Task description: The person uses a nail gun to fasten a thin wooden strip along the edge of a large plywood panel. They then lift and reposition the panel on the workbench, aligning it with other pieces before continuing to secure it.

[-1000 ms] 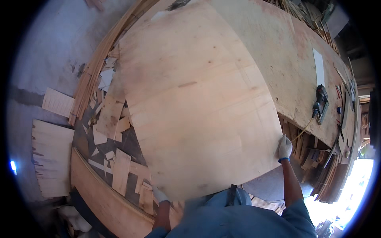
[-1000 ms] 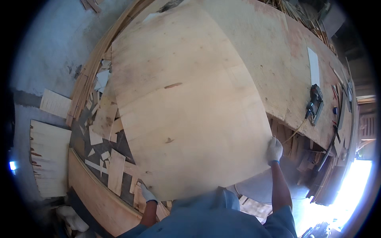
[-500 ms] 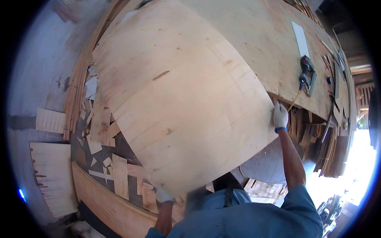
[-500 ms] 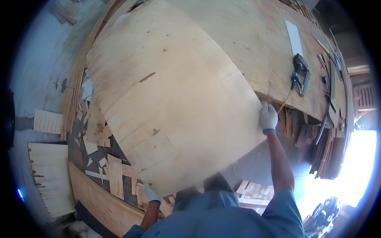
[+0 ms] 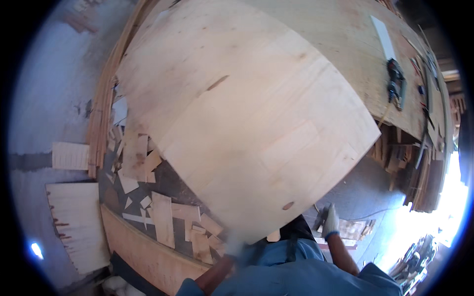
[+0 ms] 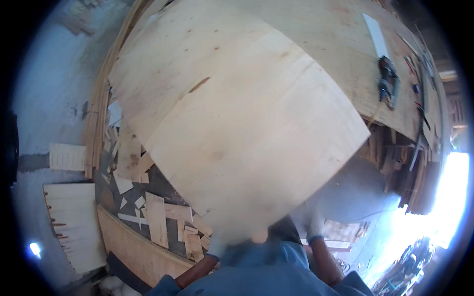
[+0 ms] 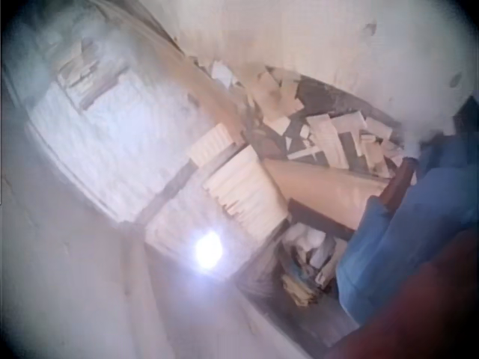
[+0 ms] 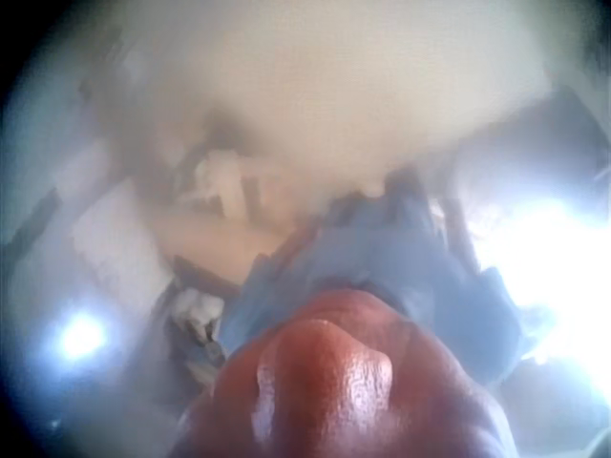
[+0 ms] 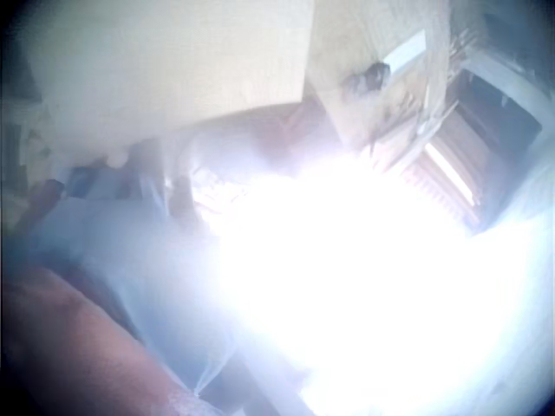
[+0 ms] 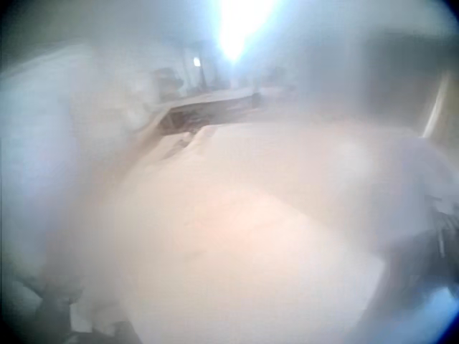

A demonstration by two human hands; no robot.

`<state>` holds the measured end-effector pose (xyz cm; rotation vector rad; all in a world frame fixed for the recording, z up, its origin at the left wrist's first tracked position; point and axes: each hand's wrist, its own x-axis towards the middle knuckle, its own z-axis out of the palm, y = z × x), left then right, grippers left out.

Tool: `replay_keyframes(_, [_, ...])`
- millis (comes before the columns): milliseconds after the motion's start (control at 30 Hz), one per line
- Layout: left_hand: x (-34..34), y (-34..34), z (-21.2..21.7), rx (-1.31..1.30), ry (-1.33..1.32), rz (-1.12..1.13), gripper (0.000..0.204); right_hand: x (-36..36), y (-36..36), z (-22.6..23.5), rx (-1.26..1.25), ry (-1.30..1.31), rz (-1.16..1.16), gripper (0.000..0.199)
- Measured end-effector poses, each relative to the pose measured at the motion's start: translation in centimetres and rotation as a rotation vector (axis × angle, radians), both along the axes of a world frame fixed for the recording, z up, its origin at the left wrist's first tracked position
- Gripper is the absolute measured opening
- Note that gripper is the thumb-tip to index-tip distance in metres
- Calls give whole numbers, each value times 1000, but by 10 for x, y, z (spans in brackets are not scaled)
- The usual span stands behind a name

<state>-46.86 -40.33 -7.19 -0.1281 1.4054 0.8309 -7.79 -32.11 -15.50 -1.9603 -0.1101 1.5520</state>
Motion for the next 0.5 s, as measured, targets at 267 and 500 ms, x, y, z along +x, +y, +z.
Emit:
replay_keyframes(267, [-57,25,14,-24,-353,-276,43,-160,-49,62,-225,418,-235,69])
replay_keyframes(500, [-130,-17,-102,760,-24,-1184,38,-249,-38,46,338,360,-476,66])
